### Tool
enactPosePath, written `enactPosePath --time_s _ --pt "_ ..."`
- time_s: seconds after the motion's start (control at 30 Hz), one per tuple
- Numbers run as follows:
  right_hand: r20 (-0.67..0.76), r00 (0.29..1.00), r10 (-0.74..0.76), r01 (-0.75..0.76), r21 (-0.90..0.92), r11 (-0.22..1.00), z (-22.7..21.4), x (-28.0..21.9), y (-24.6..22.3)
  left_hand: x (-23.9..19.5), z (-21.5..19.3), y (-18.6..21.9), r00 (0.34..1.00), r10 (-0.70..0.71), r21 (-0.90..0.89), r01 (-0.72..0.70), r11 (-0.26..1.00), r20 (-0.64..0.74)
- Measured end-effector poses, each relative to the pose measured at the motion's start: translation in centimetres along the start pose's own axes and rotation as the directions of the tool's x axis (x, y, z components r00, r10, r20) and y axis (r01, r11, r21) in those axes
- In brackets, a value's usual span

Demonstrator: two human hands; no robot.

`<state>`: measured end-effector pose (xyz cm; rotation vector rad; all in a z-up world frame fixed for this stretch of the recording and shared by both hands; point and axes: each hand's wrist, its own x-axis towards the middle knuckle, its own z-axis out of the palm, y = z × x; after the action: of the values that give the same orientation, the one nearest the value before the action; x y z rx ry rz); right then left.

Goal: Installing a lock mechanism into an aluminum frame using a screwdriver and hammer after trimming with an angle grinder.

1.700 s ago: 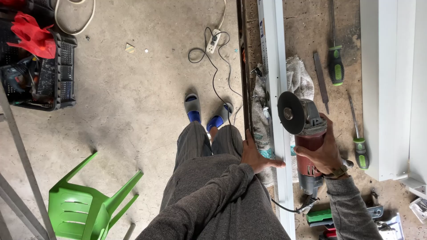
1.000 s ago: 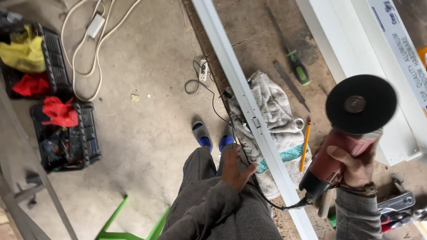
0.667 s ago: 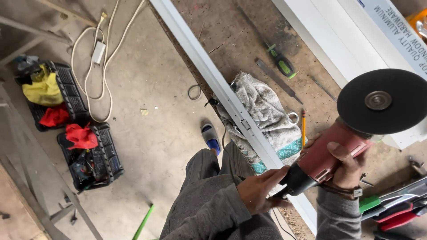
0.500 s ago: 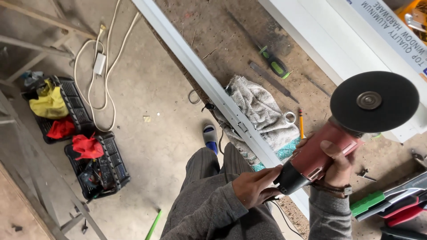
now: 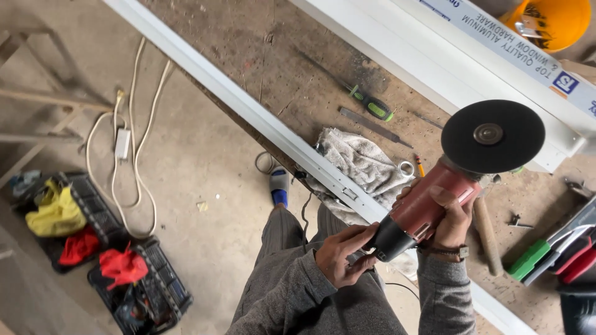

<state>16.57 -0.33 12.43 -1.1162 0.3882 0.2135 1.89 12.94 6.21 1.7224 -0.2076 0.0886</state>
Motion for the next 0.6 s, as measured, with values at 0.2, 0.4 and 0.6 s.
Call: enactPosePath --time_s 0.2,0.4,0.6 --pt "-0.191 0.979 -0.069 0.07 -0.001 0.998 5.0 -3.3 2.8 -0.4 -7.7 0.5 0.988 0.075 0.014 -0.077 0.997 0.133" --pt "-0.222 0.963 -0.155 0.178 0.087 0.98 11.2 -6.9 5.2 -1.3 -16.0 -0.8 0.948 0.032 -0.007 -0.031 0.999 0.315" --pt "-0.172 0.966 -0.193 0.211 0.088 0.974 13.0 -6.7 12.0 4.7 -25.3 5.9 0.79 -0.264 -0.096 0.376 0.922 0.554"
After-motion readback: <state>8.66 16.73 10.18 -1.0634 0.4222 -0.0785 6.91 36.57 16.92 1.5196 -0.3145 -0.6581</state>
